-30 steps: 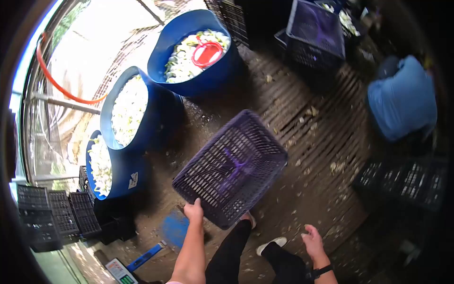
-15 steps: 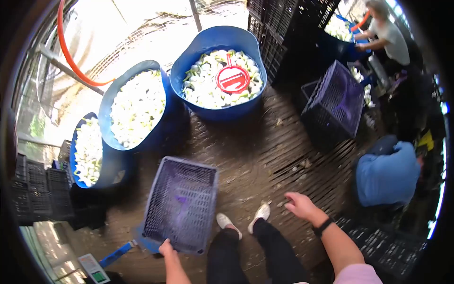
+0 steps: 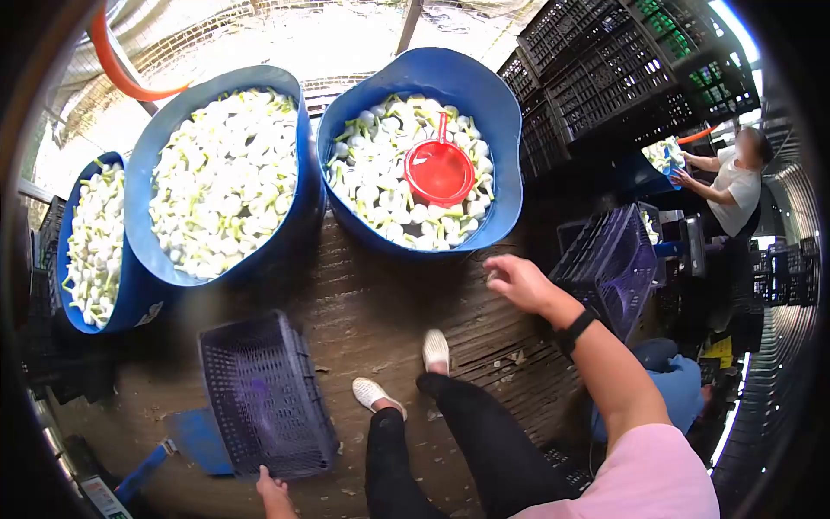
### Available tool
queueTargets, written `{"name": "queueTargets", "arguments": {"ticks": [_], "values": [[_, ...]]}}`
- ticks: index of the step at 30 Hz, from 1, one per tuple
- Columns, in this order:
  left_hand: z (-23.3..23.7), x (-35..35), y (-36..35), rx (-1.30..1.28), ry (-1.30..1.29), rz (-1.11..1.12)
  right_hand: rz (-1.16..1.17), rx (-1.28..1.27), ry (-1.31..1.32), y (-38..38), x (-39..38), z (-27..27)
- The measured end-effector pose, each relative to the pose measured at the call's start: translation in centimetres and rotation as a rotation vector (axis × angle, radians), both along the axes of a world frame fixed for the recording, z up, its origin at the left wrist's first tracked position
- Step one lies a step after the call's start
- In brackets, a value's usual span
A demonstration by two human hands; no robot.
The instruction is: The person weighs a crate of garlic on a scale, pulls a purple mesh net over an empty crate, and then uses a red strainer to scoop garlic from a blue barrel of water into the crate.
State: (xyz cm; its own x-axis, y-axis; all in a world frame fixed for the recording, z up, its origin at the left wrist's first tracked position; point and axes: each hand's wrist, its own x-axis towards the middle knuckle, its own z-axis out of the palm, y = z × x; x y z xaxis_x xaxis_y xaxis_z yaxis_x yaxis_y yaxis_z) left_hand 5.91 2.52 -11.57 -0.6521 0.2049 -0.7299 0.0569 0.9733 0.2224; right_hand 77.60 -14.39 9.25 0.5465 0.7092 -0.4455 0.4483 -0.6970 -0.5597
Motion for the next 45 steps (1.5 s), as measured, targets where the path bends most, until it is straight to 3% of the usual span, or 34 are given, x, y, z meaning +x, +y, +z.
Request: {"name": "queueTargets", "arguments": {"ticks": [1,3,5,8,11,13,16,18,19,23,25,27,30,31,33,34,35,36,37,38,41,45], "values": [[-0.2,0.9,1.0,-0.033,0.092,-0.028,0.007,-0.015,-0.015,2.1,1.8,-0.4],[2.8,5.5,3.8,0.43,0.266,-0.395,0.109,-0.033,-0.177,6.3,5.4,-1.3],[8.0,14.2,8.0,0.662,0.328,-0.475,0.193,-0.109,-0.265,9.9,9.7,-4.2],[13.7,28.6,13.7,0.986,0.166,-0.807,0.271,-0.153,-0.374,14.0,17.0,-11.7],[13.1,40.0,20.0,1.193,0.011,-1.053,0.317,-0.255,-0.451,18.7,22.1,-15.8],[10.5,45.9,23.0,1.099,0.061,-1.126,0.375,-0.337,-0.497,21.0,26.0,-19.1],[5.5,50.1,23.9,0.661,0.291,-1.267,0.443,-0.353,-0.608,22.9,30.4,-23.7],[4.8,50.9,24.4,0.617,0.336,-1.221,0.462,-0.566,-0.507,25.6,31.9,-24.1],[4.7,51.0,24.7,0.593,0.361,-1.206,0.471,-0.559,-0.574,25.8,32.5,-25.3],[3.9,48.9,27.6,0.448,0.003,-1.061,0.603,-0.717,-0.656,25.9,33.8,-28.9],[3.5,49.6,28.6,0.415,0.108,-1.108,0.67,-0.634,-0.771,24.2,34.6,-29.9],[3.0,49.4,28.3,0.495,0.183,-1.083,0.733,-0.641,-0.795,24.1,35.3,-29.1],[3.1,49.9,28.2,0.505,0.205,-1.121,0.828,-0.905,-0.502,25.6,34.6,-23.6],[3.5,50.1,28.3,0.438,0.154,-1.094,0.762,-0.938,-0.396,24.8,34.6,-22.8],[4.8,51.3,28.3,0.318,0.419,-1.259,0.437,-1.117,0.204,19.9,36.4,-24.1],[5.1,51.6,28.2,0.303,0.494,-1.27,0.339,-1.213,0.29,19.6,34.4,-22.0],[5.8,52.2,28.4,0.209,0.512,-1.262,0.419,-1.004,0.131,18.9,31.7,-19.8],[6.5,52.9,28.6,0.181,0.511,-1.244,0.277,-0.934,0.235,14.7,32.5,-22.4],[6.6,52.8,28.6,0.195,0.514,-1.241,0.021,-0.919,0.409,13.9,31.0,-21.5],[7.1,53.0,28.7,0.165,0.487,-1.218,-0.035,-0.869,0.322,16.9,27.1,-16.8],[6.9,52.3,28.7,0.234,0.477,-1.232,0.265,-0.61,-0.353,12.0,26.9,-17.4],[6.9,51.7,28.5,0.273,0.411,-1.24,0.216,-0.176,-0.714,16.8,21.7,-7.3]]}}
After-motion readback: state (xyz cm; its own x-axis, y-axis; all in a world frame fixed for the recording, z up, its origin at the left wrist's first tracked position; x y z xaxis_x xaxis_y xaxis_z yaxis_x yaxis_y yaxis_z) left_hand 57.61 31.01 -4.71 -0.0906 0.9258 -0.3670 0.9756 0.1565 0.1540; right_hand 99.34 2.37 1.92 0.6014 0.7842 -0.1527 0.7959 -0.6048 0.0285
